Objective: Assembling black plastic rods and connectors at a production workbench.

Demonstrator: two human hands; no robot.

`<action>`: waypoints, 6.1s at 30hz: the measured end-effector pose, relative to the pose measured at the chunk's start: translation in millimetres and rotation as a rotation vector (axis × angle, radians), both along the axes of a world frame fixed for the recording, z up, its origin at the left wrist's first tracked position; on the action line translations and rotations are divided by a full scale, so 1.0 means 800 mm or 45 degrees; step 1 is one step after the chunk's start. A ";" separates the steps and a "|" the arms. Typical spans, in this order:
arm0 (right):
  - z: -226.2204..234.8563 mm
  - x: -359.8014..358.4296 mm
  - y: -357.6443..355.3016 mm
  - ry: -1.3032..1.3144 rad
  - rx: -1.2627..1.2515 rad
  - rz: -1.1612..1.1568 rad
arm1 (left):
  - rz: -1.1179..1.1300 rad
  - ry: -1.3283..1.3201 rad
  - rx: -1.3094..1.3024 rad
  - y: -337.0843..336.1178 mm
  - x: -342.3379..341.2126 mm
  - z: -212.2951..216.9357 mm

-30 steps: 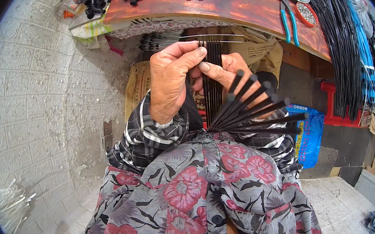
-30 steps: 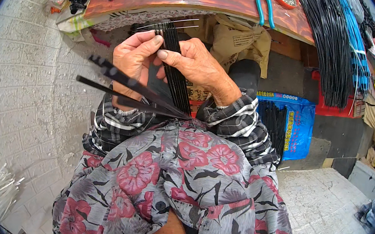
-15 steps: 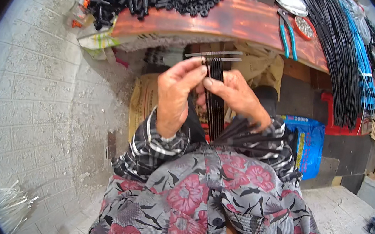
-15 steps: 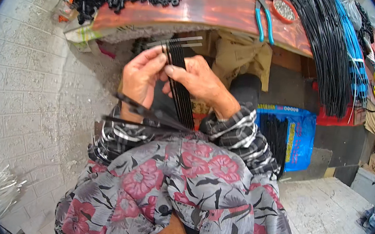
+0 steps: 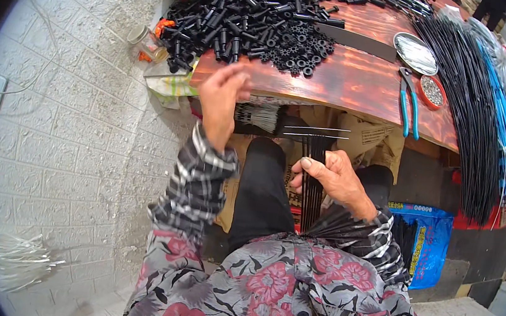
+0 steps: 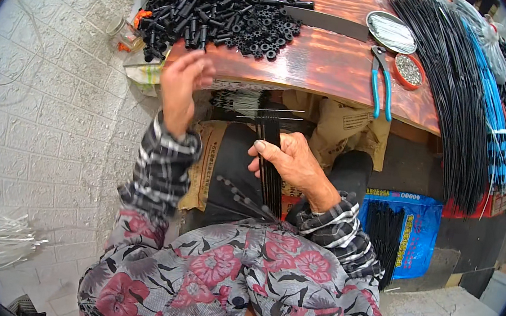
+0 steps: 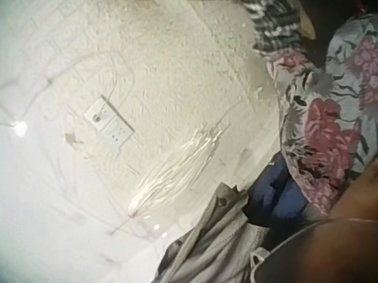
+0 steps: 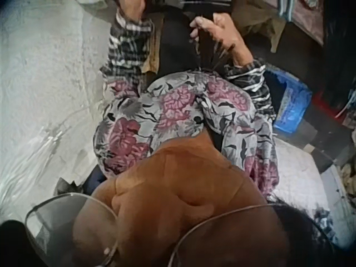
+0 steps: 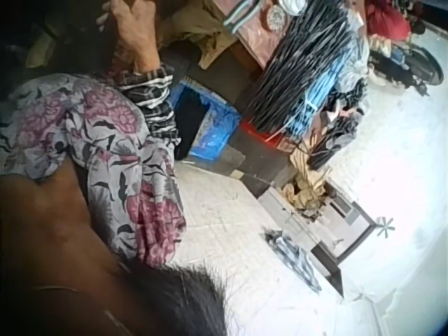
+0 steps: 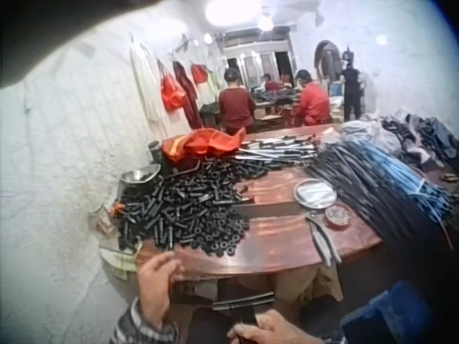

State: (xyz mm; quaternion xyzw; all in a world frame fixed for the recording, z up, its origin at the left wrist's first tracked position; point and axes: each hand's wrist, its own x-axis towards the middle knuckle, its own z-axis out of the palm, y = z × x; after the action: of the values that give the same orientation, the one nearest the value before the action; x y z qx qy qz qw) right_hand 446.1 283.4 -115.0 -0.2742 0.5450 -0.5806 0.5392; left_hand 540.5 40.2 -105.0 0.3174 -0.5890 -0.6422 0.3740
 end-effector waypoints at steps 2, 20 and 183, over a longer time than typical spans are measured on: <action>0.001 -0.002 0.000 0.050 0.009 -0.004 | 0.014 -0.207 -0.411 -0.056 -0.027 -0.006; 0.002 -0.009 -0.001 -0.020 0.039 -0.052 | -0.219 -1.104 -1.664 -0.180 -0.060 0.008; -0.002 0.001 -0.006 0.059 -0.017 -0.006 | -0.670 0.660 0.734 0.082 -0.004 -0.065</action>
State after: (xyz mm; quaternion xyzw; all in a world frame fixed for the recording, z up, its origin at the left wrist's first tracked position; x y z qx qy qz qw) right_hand 446.6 278.9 -116.8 -0.2898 0.5541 -0.5789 0.5233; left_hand 537.7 106.2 -157.4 0.0775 -0.3341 -0.9108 0.2298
